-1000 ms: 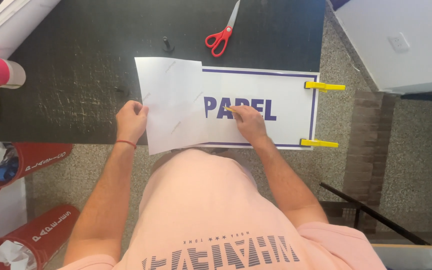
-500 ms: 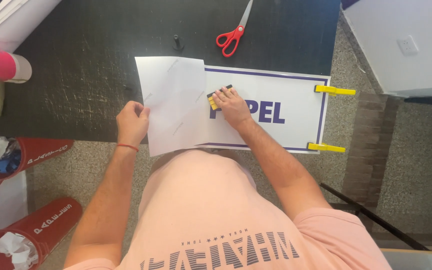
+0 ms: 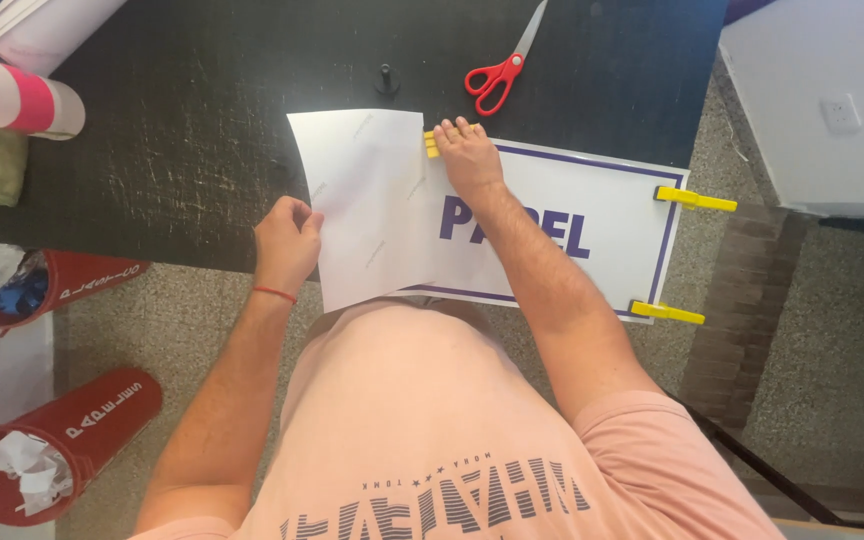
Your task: The person retrieves a squeegee and scissors from a bag, then applies a clear transfer sheet over a 'PAPEL' sign. They smooth the sheet with the squeegee, trim the excess with scissors, and peel off the backing to leave the sticker applied.
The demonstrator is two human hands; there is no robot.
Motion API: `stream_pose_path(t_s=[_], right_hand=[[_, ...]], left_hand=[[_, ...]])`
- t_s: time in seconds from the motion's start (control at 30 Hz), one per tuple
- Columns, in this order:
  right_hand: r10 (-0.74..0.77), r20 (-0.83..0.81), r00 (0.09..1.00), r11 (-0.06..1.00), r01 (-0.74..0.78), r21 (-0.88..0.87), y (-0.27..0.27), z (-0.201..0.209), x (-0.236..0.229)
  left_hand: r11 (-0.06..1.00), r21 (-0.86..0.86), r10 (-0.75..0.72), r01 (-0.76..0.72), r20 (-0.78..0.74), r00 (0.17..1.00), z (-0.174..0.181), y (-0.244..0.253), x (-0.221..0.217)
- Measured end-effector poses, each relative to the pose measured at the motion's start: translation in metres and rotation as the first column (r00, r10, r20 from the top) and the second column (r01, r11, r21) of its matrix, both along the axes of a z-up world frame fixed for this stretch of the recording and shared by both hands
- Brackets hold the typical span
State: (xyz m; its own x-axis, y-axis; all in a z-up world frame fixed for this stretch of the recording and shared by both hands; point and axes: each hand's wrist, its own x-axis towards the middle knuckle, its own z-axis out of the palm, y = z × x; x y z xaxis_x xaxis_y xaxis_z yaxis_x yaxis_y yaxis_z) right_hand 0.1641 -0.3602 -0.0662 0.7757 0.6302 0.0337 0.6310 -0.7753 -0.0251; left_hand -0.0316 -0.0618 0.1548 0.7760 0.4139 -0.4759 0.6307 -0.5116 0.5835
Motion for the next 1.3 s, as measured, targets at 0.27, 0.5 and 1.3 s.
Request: stream_pose_path(t_s=[0.27,0.5,1.3], right_hand=[[-0.339,-0.424,0.84,0.875,0.447,0.186,0.0,0.074,-0.006],[-0.343,-0.469,0.814,0.898,0.431,0.091,-0.003,0.037,-0.055],[0.225,-0.056,0.973,0.967,-0.216,0.138,-0.026,0.081,-0.21]], left_hand=[[1.0,0.016,0.014,-0.015,0.021,1.0,-0.01,0.02,-0.011],[0.997,0.082,-0.003,-0.007,0.12,0.993,-0.025,0.049,-0.011],[0.996,0.091,-0.028,0.018,0.114,0.993,0.012,0.061,-0.006]])
